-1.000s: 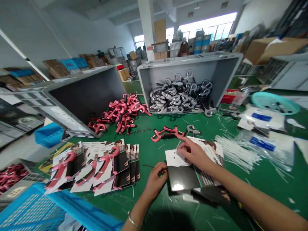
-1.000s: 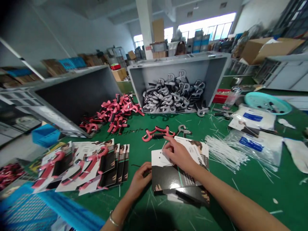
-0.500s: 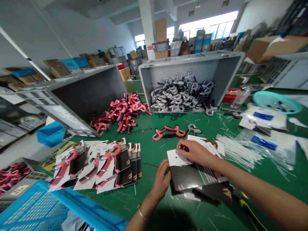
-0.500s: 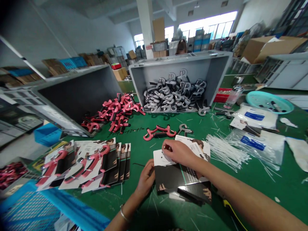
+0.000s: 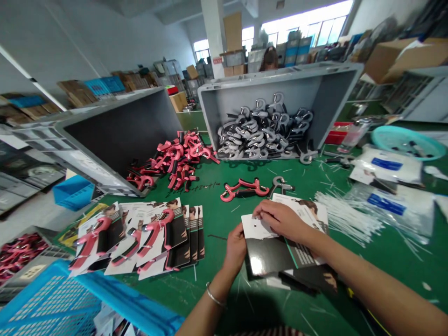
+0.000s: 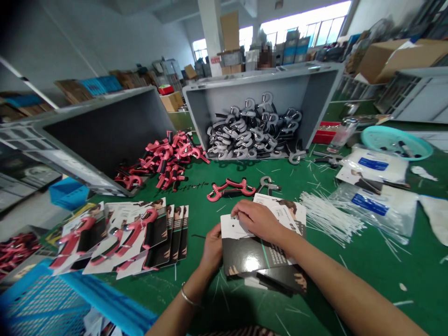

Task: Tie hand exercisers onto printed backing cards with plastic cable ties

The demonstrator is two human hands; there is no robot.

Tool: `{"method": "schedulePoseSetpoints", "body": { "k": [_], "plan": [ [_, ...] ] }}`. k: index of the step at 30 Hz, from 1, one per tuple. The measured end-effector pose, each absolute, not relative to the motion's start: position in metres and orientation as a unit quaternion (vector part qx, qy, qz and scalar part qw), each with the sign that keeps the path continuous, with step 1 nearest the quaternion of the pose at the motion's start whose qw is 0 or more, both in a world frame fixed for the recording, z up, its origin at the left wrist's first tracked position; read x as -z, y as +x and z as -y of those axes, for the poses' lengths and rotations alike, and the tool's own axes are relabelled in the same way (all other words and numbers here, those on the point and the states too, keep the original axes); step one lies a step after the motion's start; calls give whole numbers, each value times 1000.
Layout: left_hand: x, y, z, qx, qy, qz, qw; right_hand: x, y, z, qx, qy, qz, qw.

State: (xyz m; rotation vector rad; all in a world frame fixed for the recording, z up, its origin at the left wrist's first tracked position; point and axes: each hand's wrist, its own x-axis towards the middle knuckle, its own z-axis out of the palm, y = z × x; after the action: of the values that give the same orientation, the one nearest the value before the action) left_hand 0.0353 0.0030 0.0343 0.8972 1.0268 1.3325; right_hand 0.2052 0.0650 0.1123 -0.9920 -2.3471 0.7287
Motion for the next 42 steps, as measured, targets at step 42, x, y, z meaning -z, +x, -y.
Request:
{"method": "schedulePoseSetpoints", "body": {
  "k": [42],
  "plan": [
    [-93, 25, 28, -311, 568, -586, 488, -106, 290, -213, -41, -461, 885, 44]
  ]
}}
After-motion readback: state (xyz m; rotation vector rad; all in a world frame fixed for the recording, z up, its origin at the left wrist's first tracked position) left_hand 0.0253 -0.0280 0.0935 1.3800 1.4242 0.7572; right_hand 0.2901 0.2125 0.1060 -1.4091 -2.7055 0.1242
